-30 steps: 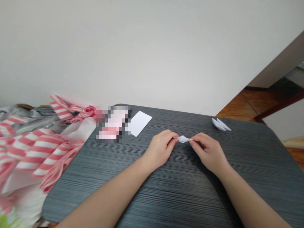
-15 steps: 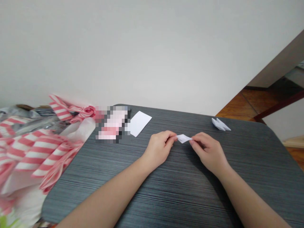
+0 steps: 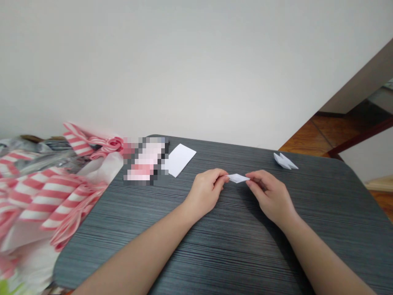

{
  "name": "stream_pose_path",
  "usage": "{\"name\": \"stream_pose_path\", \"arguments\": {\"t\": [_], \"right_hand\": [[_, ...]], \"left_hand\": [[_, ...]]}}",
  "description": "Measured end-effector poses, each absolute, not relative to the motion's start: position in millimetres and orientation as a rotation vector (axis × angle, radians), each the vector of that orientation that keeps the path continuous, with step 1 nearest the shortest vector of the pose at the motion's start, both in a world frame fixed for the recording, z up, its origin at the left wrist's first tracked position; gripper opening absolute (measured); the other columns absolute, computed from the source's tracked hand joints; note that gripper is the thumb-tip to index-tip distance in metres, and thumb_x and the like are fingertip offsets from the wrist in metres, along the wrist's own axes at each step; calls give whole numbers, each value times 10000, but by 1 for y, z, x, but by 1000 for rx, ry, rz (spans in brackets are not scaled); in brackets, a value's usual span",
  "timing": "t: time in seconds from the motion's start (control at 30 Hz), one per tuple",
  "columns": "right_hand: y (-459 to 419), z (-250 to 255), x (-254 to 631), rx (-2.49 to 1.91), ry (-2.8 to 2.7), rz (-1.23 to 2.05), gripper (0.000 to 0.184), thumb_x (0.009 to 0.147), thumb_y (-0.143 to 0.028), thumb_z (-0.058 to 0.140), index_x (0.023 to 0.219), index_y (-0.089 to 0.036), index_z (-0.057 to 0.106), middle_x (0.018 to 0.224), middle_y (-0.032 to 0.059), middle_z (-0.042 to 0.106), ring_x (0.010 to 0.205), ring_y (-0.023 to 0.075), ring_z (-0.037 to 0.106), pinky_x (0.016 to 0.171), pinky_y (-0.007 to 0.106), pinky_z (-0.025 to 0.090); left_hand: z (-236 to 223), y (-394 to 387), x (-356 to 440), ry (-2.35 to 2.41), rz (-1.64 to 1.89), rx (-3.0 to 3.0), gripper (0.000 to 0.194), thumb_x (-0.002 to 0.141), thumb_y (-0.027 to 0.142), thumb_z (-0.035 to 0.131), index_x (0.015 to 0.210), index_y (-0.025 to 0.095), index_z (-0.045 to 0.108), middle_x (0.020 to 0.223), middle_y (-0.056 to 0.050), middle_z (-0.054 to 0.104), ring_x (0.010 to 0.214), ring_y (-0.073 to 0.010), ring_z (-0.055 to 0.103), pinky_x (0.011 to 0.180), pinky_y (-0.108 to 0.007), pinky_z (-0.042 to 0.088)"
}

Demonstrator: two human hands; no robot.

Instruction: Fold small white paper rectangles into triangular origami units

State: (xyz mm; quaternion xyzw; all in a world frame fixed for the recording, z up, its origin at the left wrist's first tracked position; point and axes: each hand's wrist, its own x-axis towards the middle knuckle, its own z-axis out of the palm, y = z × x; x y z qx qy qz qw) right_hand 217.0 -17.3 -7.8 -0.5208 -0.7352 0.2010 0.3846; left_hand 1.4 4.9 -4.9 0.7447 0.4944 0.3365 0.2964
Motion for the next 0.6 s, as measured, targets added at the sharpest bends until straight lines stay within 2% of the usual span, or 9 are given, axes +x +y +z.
{"name": "stream_pose_path", "arguments": {"t": [0.23,0.33,0.6], "right_hand": [[-15,1,220,-1269,-1961,402,87,919,-162,595,914,-214,665,854,26,691,759,174,640,708,287,497],[-11,1,228,-1282,-1960,328,90,921,-168,588,906,-207,668,838,28,693,765,178,646,706,284,495],[9,-3,284,-1653,-1799,-126,135,884,-248,588,835,-189,699,779,46,701,700,211,649,681,324,486]], "left_hand": [[-5,7,7,1321,856,1999,166,946,262,538,938,198,691,803,-8,737,765,-170,693,673,-266,507],[-8,7,9,1323,944,1936,187,930,283,565,1058,192,667,879,-24,752,792,-179,704,694,-280,532],[-9,6,10,1316,963,1917,206,922,300,562,1063,190,665,910,-40,757,817,-191,720,713,-300,563]]}}
